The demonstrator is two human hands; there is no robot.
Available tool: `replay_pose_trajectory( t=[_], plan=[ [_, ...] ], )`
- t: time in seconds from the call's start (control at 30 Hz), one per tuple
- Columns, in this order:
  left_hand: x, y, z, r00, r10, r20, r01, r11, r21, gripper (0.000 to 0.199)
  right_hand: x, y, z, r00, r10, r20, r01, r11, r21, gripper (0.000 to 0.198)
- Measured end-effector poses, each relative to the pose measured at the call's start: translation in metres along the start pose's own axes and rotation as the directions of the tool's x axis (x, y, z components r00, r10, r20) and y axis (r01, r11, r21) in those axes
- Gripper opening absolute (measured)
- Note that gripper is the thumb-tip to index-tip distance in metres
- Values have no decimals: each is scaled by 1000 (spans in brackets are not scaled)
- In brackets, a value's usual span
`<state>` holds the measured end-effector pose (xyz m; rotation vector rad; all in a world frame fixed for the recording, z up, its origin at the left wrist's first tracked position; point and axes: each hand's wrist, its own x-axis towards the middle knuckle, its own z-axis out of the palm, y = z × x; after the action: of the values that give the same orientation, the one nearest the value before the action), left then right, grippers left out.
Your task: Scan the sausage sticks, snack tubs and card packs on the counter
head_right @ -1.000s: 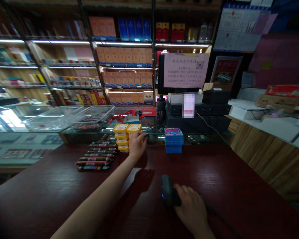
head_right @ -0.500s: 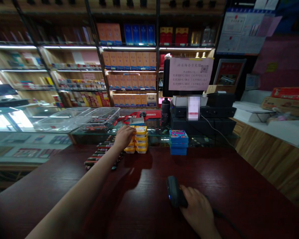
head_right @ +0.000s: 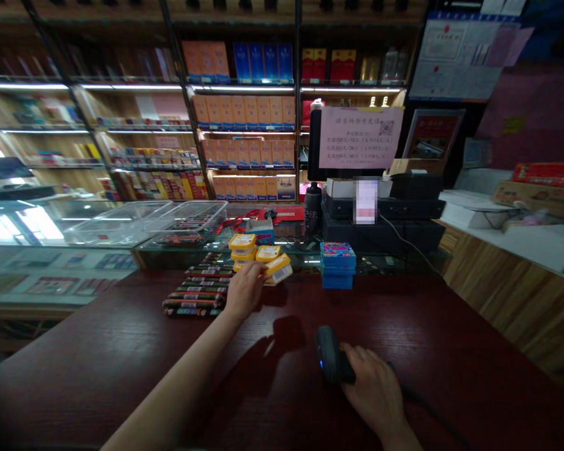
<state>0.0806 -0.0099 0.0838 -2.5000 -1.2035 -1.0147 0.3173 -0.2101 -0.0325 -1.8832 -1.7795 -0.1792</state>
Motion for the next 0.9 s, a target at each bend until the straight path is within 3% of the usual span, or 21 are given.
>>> replay_pose_trajectory(
  t=[0.2, 0.37, 0.57, 0.9],
  plan=[
    [-51, 2, 35, 987, -106, 120, 112, 993, -41, 11, 13, -17, -30, 975, 184, 124, -212, 937, 279, 38],
    [-64, 2, 45, 973, -197, 120, 207, 975, -82, 8, 16, -38, -53, 971, 149, 189, -231, 796, 559, 33],
    [-72, 1, 48, 964, -250, 94, 263, 948, -180, 5, 9, -63, -52, 946, 214, 245, -323, 713, 622, 38],
    [-74, 4, 48, 968, -228, 100, 243, 954, -175, 4, 10, -67, -47, 940, 218, 263, -336, 736, 588, 35]
  ],
)
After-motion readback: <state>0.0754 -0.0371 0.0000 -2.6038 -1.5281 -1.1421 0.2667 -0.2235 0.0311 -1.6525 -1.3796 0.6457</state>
